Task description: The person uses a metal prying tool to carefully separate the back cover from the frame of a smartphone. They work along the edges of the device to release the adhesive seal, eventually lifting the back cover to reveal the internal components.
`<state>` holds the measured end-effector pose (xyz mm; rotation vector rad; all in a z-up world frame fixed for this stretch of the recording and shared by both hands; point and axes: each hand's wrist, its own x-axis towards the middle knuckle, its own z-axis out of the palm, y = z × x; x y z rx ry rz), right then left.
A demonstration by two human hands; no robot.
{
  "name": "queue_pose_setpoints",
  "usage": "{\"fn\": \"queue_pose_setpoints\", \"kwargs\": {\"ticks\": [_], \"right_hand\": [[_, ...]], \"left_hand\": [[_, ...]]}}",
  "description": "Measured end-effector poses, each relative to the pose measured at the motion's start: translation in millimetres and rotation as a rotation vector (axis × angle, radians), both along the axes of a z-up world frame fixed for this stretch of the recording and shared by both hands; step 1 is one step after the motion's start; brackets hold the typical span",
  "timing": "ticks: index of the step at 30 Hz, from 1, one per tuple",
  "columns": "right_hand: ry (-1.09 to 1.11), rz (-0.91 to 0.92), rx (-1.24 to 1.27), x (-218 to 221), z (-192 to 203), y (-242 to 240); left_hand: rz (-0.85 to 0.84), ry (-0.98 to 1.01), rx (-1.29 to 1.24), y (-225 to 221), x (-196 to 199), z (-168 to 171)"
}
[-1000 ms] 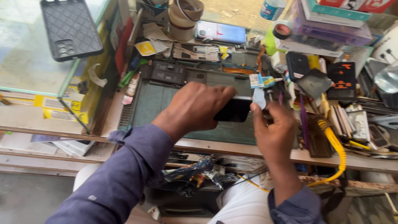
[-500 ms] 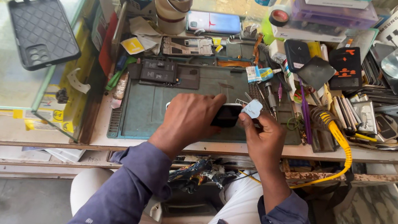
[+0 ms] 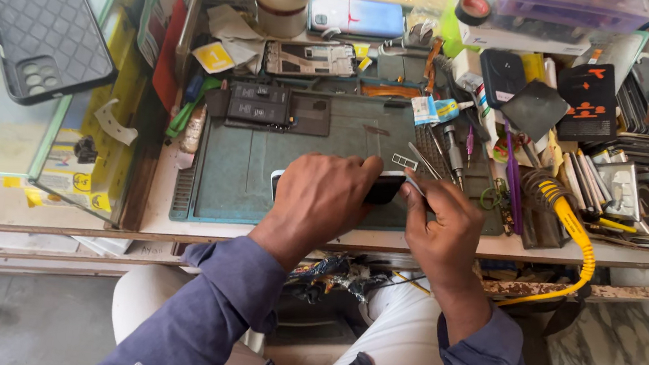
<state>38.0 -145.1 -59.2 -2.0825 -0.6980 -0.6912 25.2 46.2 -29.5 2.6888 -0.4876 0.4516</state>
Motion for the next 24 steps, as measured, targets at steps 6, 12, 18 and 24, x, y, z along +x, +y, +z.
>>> {"fn": "queue_pose_setpoints", "kwargs": {"ticks": [6, 12, 18, 24], "right_hand": [[-0.06, 0.042, -0.199, 11.7, 12.3, -6.3], [-0.119, 0.177, -0.337, 26.6, 26.9, -12.6], [-0.177, 0.239, -0.52, 31.2, 42.4, -15.6], [-0.049, 0.206, -0.313, 25.4, 32.6, -24.2]], "left_hand": [[0.001, -0.001, 0.022, 1.0, 7.3, -3.4], [-0.018, 0.006, -0.017, 1.0, 6.1, -3.7], [0.017, 0.138, 0.037, -1.2, 7.7, -1.8], [0.023, 0.006, 0.037, -0.8, 2.1, -6.5]]}}
